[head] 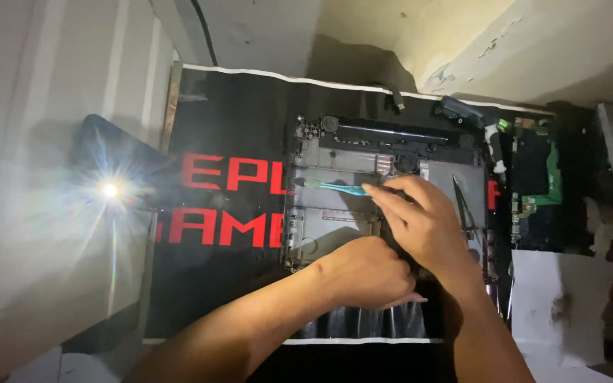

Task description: Cleaning the interior of a disassembled laptop chassis using a toothbrush and a paper towel to remove dust and debris.

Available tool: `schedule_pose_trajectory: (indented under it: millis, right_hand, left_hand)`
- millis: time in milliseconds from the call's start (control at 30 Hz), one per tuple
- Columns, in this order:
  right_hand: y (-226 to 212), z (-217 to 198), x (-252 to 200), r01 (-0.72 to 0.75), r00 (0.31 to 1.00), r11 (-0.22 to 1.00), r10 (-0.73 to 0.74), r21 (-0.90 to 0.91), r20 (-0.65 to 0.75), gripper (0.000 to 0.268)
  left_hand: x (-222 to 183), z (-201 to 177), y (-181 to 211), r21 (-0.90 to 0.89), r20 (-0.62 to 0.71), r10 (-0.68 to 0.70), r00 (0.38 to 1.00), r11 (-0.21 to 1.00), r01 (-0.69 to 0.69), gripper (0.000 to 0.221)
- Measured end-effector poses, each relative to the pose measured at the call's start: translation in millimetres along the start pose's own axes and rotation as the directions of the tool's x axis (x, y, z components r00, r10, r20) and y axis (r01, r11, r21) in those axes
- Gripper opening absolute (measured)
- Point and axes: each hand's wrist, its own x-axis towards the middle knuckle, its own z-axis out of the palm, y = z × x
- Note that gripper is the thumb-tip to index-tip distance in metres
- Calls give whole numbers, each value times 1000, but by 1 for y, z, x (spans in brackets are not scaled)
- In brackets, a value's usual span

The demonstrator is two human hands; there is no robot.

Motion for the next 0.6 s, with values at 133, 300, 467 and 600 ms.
schedule_pose_trajectory:
  millis: [133, 300, 467, 600]
  right_hand:
    - [-3, 1, 5, -88, 991, 996, 86, 14, 106, 19]
    - [-3, -33, 1, -241, 942, 970, 239, -19, 236, 17]
    - [-9, -65, -57, -557, 811, 817, 573, -147, 113, 38]
    - [-35, -74, -90, -762, 569, 595, 804, -256, 173, 32]
  left_hand:
    - [-1, -2, -2, -17, -18, 2, 1000, 1000, -3, 44]
    - [-3, -11, -11, -60, 36, -25, 999, 998, 28, 43]
    - [-5, -35, -36, 98, 24, -210, 977, 974, 207, 21]
    - [-21, -58, -65, 425, -356, -454, 817, 700, 574, 8]
